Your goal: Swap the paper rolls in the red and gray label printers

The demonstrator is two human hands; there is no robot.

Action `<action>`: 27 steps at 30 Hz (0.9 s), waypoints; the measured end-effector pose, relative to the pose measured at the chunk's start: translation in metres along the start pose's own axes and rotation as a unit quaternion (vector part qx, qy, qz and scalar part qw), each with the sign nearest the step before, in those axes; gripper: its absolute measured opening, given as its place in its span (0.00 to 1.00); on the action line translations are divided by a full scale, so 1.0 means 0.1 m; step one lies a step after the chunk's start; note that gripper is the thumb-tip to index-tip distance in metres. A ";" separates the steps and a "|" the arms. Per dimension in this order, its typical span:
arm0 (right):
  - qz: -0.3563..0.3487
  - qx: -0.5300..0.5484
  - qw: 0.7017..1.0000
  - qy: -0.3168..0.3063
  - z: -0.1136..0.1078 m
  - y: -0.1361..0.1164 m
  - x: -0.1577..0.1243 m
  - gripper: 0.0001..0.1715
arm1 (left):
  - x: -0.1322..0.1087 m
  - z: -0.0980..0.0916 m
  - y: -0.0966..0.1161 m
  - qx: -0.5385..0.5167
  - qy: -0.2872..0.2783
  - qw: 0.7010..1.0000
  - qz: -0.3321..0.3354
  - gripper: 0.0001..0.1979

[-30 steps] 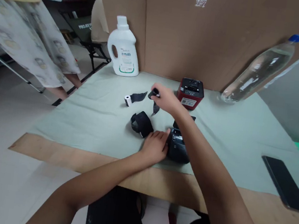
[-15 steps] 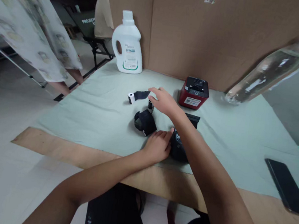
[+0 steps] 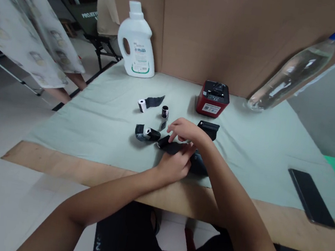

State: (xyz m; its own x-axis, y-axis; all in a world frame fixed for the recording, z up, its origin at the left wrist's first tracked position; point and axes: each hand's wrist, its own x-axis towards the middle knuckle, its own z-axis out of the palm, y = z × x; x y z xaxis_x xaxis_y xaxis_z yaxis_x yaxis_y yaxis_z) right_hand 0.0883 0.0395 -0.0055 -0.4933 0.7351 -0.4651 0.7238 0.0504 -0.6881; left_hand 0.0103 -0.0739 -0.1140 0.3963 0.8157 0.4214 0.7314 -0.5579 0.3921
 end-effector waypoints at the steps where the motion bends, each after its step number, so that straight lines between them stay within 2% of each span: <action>1: -0.009 -0.057 0.998 -0.005 0.01 0.00 0.02 0.12 | 0.00 0.00 0.00 0.005 0.006 1.000 0.003 0.26; 3: -0.035 -0.170 0.985 -0.008 0.05 0.00 0.06 0.13 | 0.00 0.00 -0.01 0.015 0.011 1.000 0.011 0.23; 6: -0.054 -0.274 0.960 -0.031 0.14 0.00 0.10 0.22 | 0.00 -0.01 -0.01 0.033 0.008 0.999 0.011 0.18; 9: -0.069 -0.312 0.947 -0.042 0.19 0.03 0.13 0.23 | 0.00 -0.01 -0.01 0.043 0.003 0.999 0.006 0.16; 12: -0.133 -0.285 0.949 -0.011 0.15 0.09 0.10 0.20 | 0.00 0.01 -0.03 0.023 0.009 1.000 0.007 0.18; 15: -0.234 -0.169 0.956 0.046 0.01 0.21 -0.05 0.17 | 0.00 0.03 -0.04 -0.016 0.015 1.000 0.015 0.24; 18: -0.296 0.051 0.950 0.091 -0.13 0.40 -0.34 0.15 | -0.02 0.07 -0.06 -0.041 0.010 0.999 0.023 0.28; 20: -0.311 0.214 0.919 0.116 -0.20 0.58 -0.56 0.17 | -0.04 0.08 -0.06 -0.049 0.018 0.999 0.012 0.28; 23: -0.318 0.395 0.848 0.155 -0.23 0.87 -0.83 0.22 | -0.04 0.05 -0.04 -0.058 0.025 0.998 -0.004 0.27; 25: -0.310 0.455 0.814 0.187 -0.22 1.05 -0.92 0.24 | -0.02 0.00 -0.03 -0.064 0.025 0.998 -0.002 0.25; 27: -0.282 0.469 0.808 0.219 -0.19 1.21 -0.93 0.24 | 0.01 -0.05 -0.03 -0.072 0.030 0.997 0.000 0.23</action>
State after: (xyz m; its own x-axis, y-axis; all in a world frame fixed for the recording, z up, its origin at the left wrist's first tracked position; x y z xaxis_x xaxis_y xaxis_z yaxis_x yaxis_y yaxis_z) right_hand 0.2308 -0.0096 -0.0346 -0.2513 0.9529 0.1695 -0.3408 0.0768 -0.9370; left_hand 0.0053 -0.0717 -0.1103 0.3591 0.8072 0.4684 0.6425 -0.5779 0.5032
